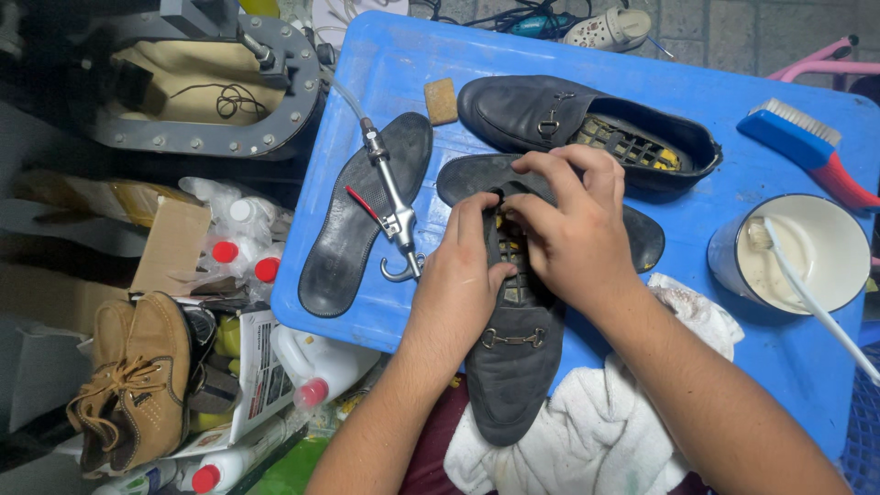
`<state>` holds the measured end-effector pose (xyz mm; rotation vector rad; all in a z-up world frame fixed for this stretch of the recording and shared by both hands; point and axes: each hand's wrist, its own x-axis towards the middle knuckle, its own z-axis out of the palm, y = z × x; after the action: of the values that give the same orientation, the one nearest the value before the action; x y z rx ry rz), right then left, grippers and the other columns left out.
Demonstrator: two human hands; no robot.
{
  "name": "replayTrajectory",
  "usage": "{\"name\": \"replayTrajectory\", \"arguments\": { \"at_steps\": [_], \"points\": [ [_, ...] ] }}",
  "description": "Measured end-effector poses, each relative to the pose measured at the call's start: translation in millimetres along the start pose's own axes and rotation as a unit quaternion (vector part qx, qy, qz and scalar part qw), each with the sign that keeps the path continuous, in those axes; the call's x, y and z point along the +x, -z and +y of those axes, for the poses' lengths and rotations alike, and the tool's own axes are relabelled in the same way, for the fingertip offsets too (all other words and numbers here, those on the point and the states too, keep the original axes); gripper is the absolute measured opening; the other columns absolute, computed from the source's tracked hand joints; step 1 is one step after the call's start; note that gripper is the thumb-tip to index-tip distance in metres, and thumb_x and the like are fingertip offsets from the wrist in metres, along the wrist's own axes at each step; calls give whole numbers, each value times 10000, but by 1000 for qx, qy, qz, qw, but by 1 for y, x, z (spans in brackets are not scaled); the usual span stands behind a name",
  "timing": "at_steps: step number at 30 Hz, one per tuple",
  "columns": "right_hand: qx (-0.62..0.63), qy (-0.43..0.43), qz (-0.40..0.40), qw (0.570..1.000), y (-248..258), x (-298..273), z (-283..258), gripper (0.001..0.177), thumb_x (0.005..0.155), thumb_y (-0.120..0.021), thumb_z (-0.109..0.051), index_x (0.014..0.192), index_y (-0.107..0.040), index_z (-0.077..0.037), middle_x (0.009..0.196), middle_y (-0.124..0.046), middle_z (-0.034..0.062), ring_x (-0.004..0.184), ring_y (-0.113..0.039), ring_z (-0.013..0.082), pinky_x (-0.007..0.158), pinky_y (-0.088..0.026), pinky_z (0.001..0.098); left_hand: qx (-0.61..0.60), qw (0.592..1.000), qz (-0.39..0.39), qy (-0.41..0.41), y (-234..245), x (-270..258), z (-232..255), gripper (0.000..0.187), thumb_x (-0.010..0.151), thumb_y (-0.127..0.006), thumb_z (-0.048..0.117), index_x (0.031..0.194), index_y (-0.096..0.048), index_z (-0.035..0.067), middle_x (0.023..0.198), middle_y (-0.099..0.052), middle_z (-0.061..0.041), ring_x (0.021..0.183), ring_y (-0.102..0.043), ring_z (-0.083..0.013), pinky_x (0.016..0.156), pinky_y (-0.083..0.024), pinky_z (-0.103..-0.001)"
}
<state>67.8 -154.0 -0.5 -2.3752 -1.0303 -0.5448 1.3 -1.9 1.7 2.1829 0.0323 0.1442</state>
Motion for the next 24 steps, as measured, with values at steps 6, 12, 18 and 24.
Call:
{"name": "replayTrajectory", "arguments": {
  "at_steps": [6,12,18,24],
  "points": [
    [61,-23,-23,998,-8,3,2,102,816,-754,-92,917,-737,-88,1341,-641,83,1310,-456,364,1098,-345,520,-24,999,28,-19,-2,-2,-7,683,742,-810,35,1334,-470,51,1298,-595,-218,1183,-609,-451,913,-534,-479],
    [273,-135,79,949,5,-16,16,90,1078,-619,-60,1153,-669,-62,1194,-656,101,1029,-657,194,927,-531,290,-111,992,60,18,-1,-9,-24,500,917,-695,-6,1369,-518,114,1227,-718,-184,1151,-716,-345,929,-571,-393],
    [200,-304,-42,930,13,-9,11,420,957,-682,-167,1368,-604,-132,1056,-710,121,901,-705,173,859,-562,312,-395,897,197,-11,29,-38,-64,525,1022,-637,-89,1458,-437,124,1413,-573,-187,1301,-598,-253,1094,-504,-339],
    [79,-23,-48,995,24,2,-45,503,899,-784,-190,1361,-616,-85,1464,-559,197,1317,-522,346,1112,-446,444,-564,741,354,82,78,-83,-107,591,999,-561,123,1520,-294,208,1420,-520,-158,1181,-647,-271,958,-591,-432]
  ]
}}
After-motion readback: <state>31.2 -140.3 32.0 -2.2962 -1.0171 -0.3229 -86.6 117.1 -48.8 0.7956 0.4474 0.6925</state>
